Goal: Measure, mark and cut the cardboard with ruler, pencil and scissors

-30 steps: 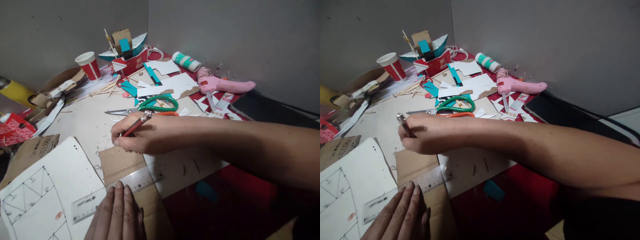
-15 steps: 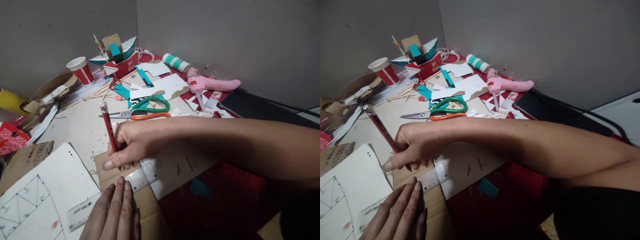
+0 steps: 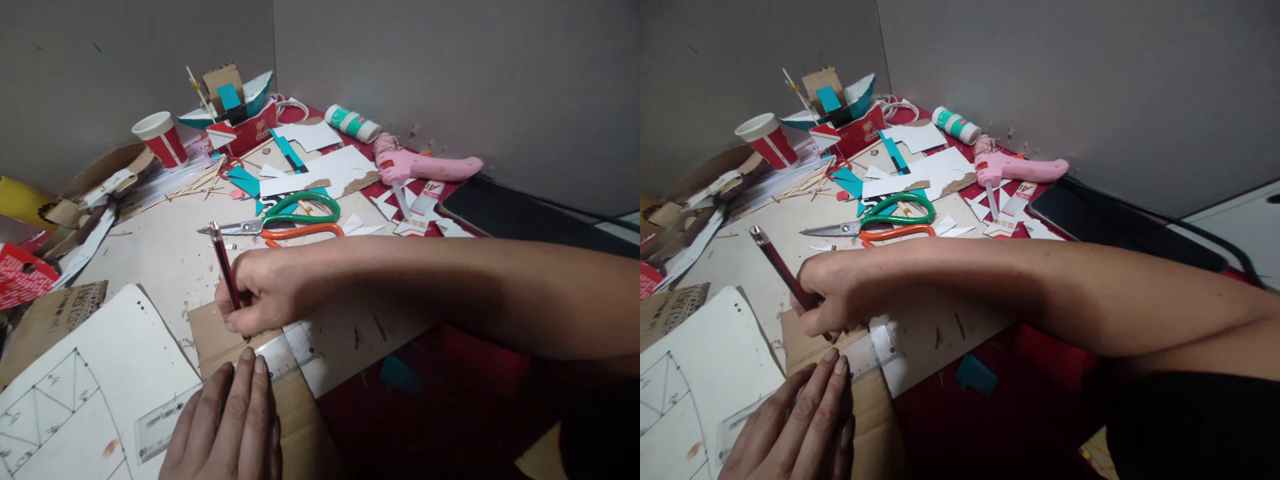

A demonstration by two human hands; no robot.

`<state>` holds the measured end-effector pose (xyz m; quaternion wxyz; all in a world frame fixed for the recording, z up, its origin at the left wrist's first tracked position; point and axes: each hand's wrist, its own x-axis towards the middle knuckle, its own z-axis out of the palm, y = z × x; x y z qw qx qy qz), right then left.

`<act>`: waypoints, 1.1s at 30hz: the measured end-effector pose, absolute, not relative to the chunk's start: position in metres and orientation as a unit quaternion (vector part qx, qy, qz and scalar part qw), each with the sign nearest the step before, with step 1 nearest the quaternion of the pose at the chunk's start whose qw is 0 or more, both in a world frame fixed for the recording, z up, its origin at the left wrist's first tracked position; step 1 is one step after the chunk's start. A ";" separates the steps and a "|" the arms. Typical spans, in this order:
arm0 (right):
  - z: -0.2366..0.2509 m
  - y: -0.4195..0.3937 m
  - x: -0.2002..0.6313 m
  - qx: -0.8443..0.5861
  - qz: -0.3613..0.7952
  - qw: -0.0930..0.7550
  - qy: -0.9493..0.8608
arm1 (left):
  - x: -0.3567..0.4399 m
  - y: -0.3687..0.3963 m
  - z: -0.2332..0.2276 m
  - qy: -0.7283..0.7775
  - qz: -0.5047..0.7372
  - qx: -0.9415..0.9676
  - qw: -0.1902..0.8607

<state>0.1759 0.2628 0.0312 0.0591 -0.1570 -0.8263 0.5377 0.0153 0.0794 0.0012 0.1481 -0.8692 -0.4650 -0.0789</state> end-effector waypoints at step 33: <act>0.054 0.265 0.185 -0.202 0.422 0.011 -0.884 | 0.013 0.083 0.002 -0.458 -0.068 -0.873 0.155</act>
